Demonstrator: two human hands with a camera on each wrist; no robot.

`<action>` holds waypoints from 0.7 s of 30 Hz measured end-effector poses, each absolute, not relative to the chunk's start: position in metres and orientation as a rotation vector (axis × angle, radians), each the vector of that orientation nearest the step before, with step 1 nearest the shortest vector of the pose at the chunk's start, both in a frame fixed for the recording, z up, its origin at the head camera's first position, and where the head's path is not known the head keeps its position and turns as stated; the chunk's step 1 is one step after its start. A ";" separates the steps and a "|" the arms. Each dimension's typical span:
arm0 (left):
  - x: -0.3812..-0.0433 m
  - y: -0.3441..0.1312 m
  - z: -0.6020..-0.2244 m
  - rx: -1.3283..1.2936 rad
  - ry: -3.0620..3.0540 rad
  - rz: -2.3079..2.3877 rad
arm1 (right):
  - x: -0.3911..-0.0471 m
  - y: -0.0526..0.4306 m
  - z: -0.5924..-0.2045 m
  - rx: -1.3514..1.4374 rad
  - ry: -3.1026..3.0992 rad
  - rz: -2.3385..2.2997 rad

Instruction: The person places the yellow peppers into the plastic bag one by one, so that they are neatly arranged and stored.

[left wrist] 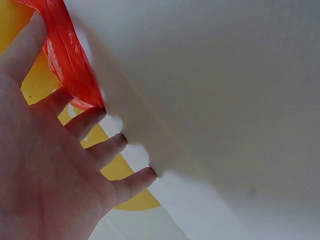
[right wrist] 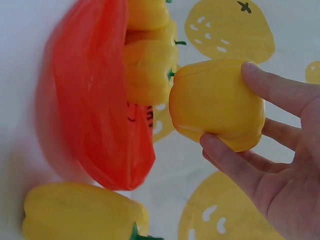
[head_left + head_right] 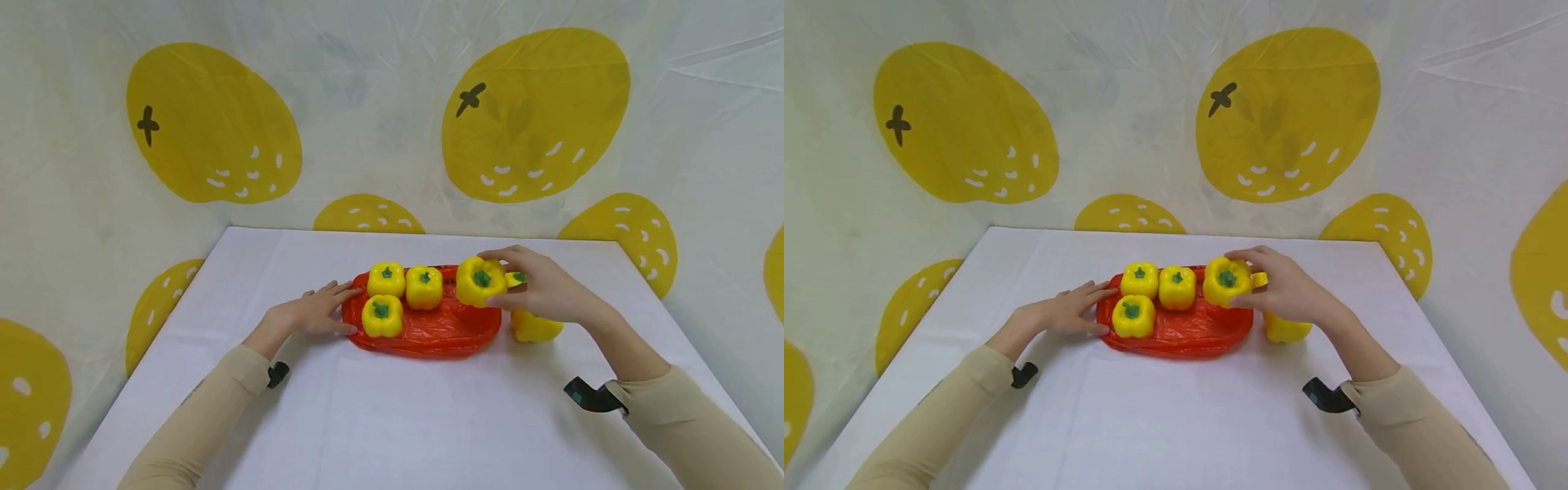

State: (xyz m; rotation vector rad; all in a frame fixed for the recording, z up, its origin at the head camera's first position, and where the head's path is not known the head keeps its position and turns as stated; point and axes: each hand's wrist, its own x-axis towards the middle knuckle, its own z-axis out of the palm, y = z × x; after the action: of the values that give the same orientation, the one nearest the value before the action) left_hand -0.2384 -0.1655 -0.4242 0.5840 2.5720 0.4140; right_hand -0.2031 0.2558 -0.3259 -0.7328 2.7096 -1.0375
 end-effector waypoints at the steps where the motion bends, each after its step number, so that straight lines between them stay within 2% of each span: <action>1: -0.238 -0.166 -0.424 0.584 2.571 0.417 | -0.203 0.254 -0.327 -0.729 2.700 -1.042; 21: -0.239 -0.166 -0.426 0.580 2.573 0.409 | -0.193 0.218 -0.366 -0.752 2.708 -1.012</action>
State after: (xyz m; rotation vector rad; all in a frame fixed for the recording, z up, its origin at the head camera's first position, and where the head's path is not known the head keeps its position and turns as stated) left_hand -0.2390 -0.1663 -0.4263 0.5802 2.5732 0.4091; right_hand -0.1929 0.2176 -0.3661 -0.7523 2.7083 -1.0119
